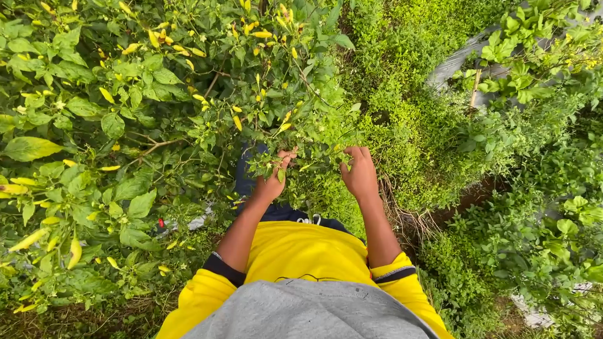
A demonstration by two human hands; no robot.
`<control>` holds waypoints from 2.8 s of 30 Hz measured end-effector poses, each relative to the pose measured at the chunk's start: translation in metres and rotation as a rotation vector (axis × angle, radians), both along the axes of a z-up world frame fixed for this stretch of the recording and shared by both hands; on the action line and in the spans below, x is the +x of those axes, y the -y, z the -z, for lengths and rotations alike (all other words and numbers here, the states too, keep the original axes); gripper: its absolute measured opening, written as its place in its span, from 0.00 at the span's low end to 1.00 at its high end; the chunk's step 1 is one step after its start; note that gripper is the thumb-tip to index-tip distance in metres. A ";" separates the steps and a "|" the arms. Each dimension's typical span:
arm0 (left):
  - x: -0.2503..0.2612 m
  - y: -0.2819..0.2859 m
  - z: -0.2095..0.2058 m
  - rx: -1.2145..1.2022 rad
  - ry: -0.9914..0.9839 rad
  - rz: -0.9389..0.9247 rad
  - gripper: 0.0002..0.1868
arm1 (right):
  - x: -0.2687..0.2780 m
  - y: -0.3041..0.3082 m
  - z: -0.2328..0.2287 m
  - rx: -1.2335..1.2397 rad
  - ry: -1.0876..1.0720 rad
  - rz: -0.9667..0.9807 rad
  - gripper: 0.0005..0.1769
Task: The person stands in a garden and picks yellow and green chili peppers from the plants by hand. They reach into the foliage, grasp the peppers, and detach them from the stems, holding the harvested peppers in their hands throughout the process.
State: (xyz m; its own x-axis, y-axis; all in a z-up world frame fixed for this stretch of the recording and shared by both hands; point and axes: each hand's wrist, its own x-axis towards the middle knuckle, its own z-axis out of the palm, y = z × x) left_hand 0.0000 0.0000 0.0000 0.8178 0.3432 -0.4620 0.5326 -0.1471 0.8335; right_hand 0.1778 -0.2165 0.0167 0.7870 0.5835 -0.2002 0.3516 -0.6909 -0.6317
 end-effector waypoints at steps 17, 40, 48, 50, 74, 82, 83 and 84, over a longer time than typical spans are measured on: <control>0.010 0.011 -0.024 -0.216 0.429 -0.037 0.11 | -0.011 -0.002 -0.027 0.112 -0.224 0.087 0.11; 0.003 0.009 -0.002 -0.149 0.300 -0.048 0.27 | 0.024 -0.070 -0.027 0.454 -0.320 0.073 0.07; -0.003 0.012 -0.022 0.019 0.310 0.029 0.37 | 0.044 -0.064 -0.049 0.457 -0.548 -0.077 0.22; -0.003 0.011 -0.018 0.034 0.301 0.033 0.34 | 0.029 -0.067 -0.071 0.386 -0.551 -0.113 0.29; -0.011 0.010 -0.052 0.058 0.141 0.034 0.30 | 0.005 -0.096 -0.037 0.519 -0.482 -0.124 0.17; -0.012 0.009 -0.071 -0.045 0.162 -0.001 0.32 | 0.007 -0.098 -0.039 0.464 -0.472 -0.099 0.10; -0.013 0.007 -0.070 -0.045 0.147 0.005 0.31 | 0.005 -0.099 -0.038 0.515 -0.529 -0.051 0.10; -0.013 0.006 -0.068 -0.044 0.132 0.012 0.30 | 0.004 -0.099 -0.037 0.565 -0.586 -0.004 0.17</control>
State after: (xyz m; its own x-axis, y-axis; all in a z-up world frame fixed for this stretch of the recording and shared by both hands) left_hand -0.0134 -0.0059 0.0680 0.8764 0.3147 -0.3645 0.4163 -0.1147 0.9020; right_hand 0.1814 -0.1175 0.0535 0.6438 0.7220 -0.2535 -0.1428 -0.2121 -0.9667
